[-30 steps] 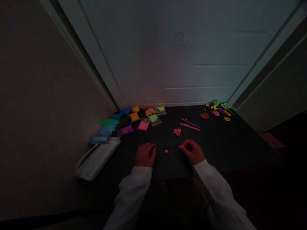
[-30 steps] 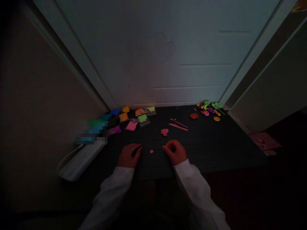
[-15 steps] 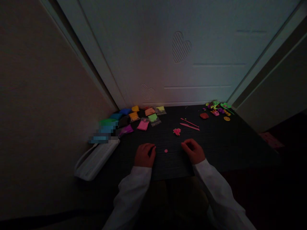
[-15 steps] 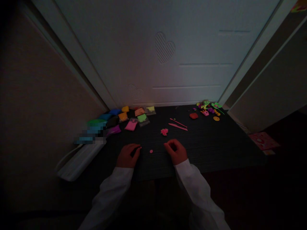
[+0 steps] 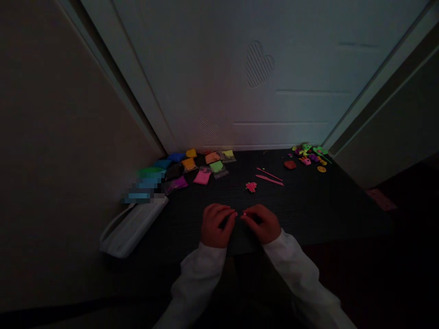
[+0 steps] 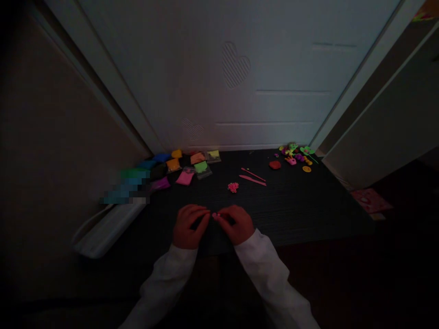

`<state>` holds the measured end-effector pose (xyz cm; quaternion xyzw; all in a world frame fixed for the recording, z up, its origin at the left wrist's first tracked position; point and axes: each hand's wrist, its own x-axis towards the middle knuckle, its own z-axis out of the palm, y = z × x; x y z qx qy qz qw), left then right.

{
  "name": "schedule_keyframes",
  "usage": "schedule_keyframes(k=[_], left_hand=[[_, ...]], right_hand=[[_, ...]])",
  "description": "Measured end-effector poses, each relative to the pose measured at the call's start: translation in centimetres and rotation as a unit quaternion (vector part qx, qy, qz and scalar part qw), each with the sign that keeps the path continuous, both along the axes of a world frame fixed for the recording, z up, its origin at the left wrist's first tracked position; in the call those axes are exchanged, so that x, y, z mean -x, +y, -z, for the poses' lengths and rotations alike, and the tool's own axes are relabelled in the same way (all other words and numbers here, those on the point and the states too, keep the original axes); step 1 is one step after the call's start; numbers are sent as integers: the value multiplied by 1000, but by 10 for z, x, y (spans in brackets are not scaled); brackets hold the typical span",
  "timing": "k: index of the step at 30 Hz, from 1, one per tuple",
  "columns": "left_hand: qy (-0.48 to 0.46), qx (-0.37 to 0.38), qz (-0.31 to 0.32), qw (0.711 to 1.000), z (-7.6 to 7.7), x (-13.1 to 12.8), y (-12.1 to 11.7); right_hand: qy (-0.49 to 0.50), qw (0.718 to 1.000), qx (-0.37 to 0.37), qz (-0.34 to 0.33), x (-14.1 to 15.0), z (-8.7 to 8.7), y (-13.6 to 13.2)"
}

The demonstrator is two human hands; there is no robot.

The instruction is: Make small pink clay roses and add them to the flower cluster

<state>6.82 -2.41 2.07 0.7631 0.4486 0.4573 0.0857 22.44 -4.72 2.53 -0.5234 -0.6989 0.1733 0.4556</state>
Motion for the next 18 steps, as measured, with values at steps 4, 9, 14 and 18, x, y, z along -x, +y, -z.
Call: schedule_keyframes(k=[4, 9, 14, 18], left_hand=[[-8, 22, 36, 999, 0, 0, 1], [-18, 35, 47, 998, -1, 4, 1], [-46, 26, 3, 999, 1, 5, 1], [-78, 12, -24, 997, 6, 5, 4]], right_hand=[[-24, 1000, -11, -1, 4, 2, -1], [-60, 998, -17, -15, 2, 1, 0], [-47, 999, 3, -10, 1, 2, 1], [-30, 999, 16, 3, 2, 3, 2]])
